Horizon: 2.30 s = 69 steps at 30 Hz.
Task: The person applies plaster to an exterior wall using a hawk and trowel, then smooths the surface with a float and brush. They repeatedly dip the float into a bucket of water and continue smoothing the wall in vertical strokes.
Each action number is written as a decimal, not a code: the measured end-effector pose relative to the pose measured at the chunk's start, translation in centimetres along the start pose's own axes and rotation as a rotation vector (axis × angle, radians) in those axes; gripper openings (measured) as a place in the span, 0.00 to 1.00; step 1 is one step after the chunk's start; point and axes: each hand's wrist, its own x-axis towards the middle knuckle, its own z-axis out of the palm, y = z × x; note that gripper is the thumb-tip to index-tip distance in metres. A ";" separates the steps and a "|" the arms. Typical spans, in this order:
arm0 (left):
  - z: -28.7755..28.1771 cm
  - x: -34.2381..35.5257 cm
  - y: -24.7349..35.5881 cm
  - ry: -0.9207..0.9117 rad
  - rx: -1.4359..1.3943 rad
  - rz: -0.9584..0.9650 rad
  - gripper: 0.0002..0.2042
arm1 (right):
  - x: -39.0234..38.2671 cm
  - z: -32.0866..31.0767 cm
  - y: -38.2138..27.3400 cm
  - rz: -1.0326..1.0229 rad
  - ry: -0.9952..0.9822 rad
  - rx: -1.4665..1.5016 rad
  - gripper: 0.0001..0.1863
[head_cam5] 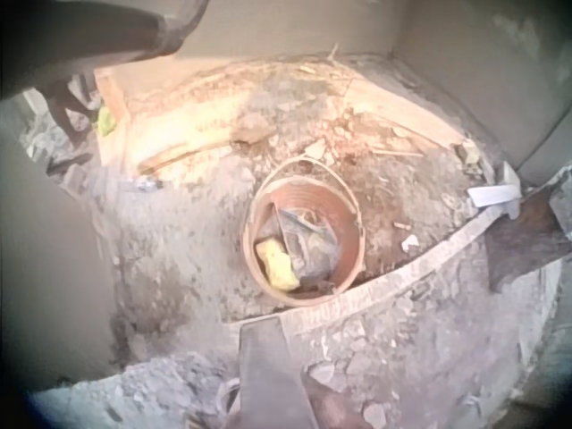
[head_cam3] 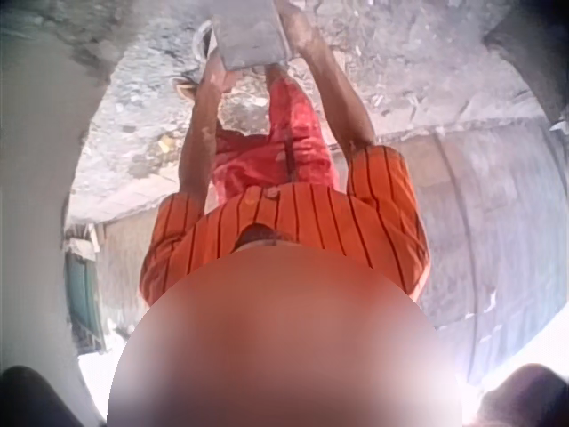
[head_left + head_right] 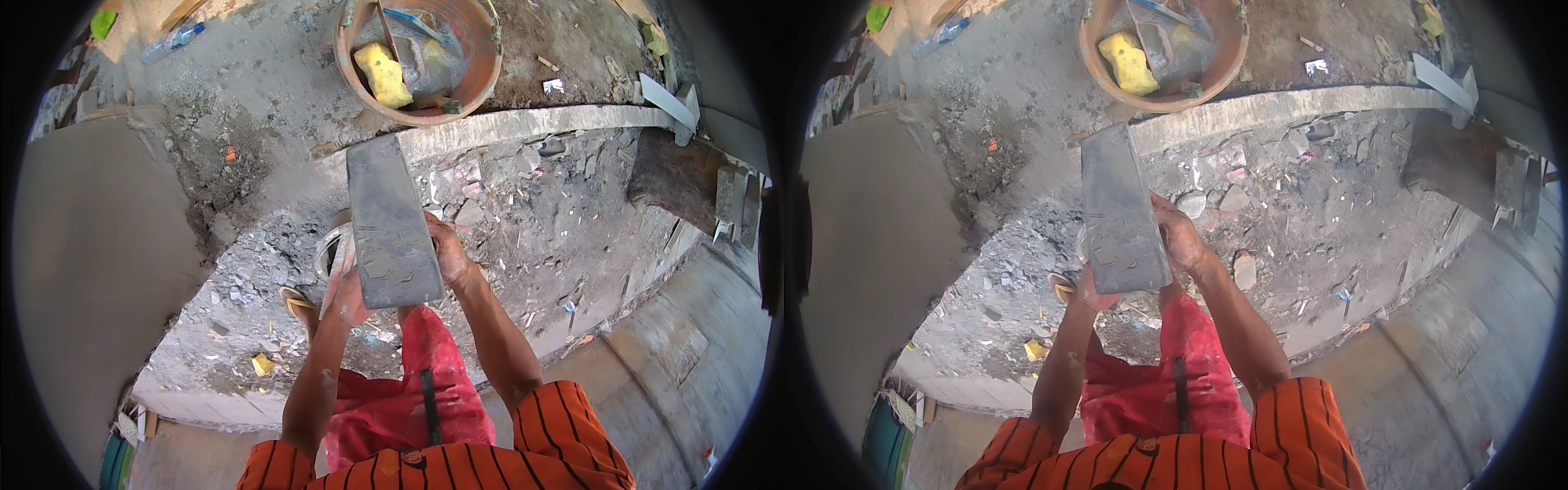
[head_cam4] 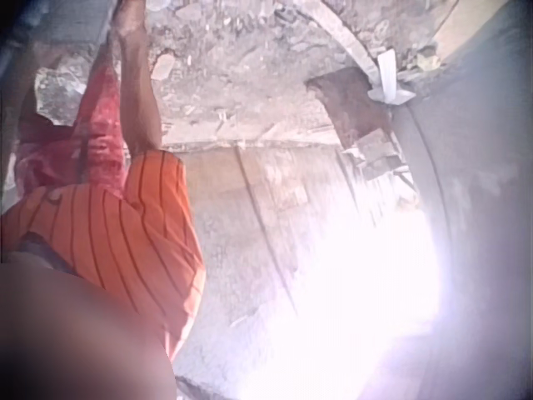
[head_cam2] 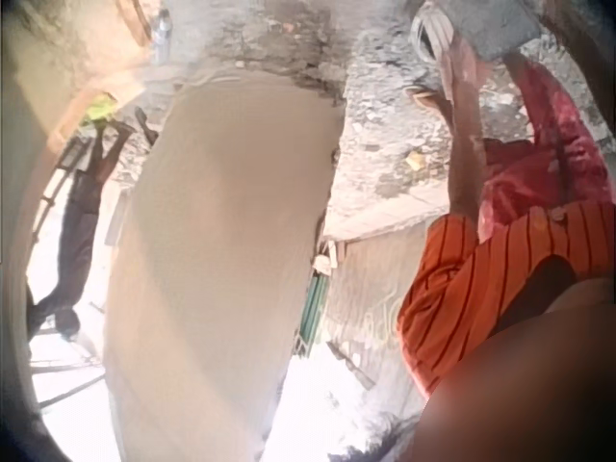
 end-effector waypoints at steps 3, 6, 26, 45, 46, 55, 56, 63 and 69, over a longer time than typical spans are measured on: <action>5.8 0.2 3.0 -0.223 -0.108 0.001 0.24 | 2.1 1.1 -2.3 0.000 -0.140 -0.119 0.27; 7.6 0.9 3.6 -0.379 -0.228 0.100 0.23 | 2.6 3.0 -7.0 -0.088 -0.275 -0.309 0.25; 18.3 7.4 13.3 0.156 0.279 0.546 0.20 | 3.4 -0.1 -24.0 -0.256 0.308 -1.817 0.18; 22.2 9.6 11.7 0.287 0.448 0.509 0.21 | -0.8 1.6 -20.2 -0.780 0.302 -1.578 0.19; 21.9 9.7 12.8 0.198 0.467 0.482 0.21 | -2.5 1.9 -18.3 -0.800 0.287 -1.601 0.18; 22.5 8.7 12.0 0.211 1.001 0.653 0.18 | 0.8 0.2 -20.8 -0.737 0.552 -1.659 0.21; 22.5 8.5 12.3 0.233 0.987 0.677 0.18 | 1.0 0.4 -21.3 -0.738 0.599 -1.663 0.20; 23.6 7.4 14.9 0.495 1.293 0.750 0.17 | -3.7 4.0 -16.8 -0.712 0.395 -1.622 0.20; 21.3 5.5 12.6 0.199 0.518 0.573 0.14 | 8.6 -1.1 -21.2 -0.249 0.643 -1.747 0.19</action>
